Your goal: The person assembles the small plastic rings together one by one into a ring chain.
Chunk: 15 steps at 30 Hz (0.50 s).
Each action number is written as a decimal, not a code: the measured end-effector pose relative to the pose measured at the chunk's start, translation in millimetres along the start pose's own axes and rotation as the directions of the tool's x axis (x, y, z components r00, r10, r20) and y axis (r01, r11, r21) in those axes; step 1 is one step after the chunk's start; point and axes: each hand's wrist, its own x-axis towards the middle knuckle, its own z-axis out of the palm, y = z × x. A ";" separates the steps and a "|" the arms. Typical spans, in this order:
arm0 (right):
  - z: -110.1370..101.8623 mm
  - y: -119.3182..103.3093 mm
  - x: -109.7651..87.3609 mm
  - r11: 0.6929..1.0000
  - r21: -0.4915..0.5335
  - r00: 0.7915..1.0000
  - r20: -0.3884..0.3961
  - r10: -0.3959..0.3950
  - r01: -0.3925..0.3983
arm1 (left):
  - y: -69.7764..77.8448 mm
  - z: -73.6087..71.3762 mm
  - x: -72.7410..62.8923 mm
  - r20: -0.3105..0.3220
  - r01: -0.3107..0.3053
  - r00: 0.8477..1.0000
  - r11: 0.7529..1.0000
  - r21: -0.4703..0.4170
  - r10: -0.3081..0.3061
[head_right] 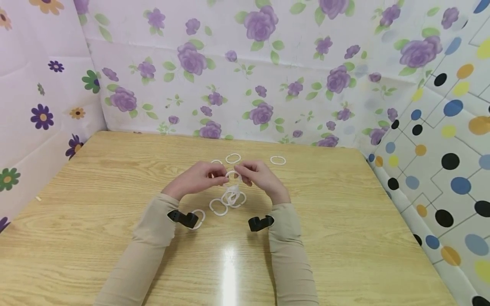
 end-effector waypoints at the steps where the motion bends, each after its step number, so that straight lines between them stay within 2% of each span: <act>1: -0.3 1.6 0.4 1.000 0.020 1.000 -0.017 0.006 -0.006 | 0.2 -0.5 -0.6 -0.023 0.012 1.000 1.000 0.000 -0.012; 5: -1.4 5.5 -1.0 0.997 0.076 0.998 -0.057 -0.005 0.009 | 0.0 -2.8 -2.8 -0.136 0.051 0.989 0.999 -0.005 -0.051; 8: -1.1 6.7 -3.1 0.997 0.071 0.999 -0.007 -0.035 0.036 | 0.0 -5.0 -4.5 -0.207 0.069 0.976 0.997 -0.017 -0.071; 10: 0.7 6.9 -3.5 0.998 0.034 0.996 0.080 -0.047 0.044 | 0.4 -6.8 -5.4 -0.238 0.072 0.968 0.997 -0.023 -0.076; 12: 3.6 7.6 -2.1 0.999 -0.035 0.980 0.198 -0.033 0.041 | 0.8 -8.5 -5.5 -0.263 0.075 0.962 0.997 -0.023 -0.078; 13: 5.7 8.0 -0.9 0.997 -0.073 0.964 0.265 -0.017 0.038 | 1.1 -9.5 -5.2 -0.274 0.075 0.958 0.997 -0.024 -0.079; 15: 10.4 9.1 2.5 0.986 -0.164 0.918 0.395 0.029 0.040 | 2.3 -11.7 -4.5 -0.297 0.073 0.952 0.997 -0.024 -0.077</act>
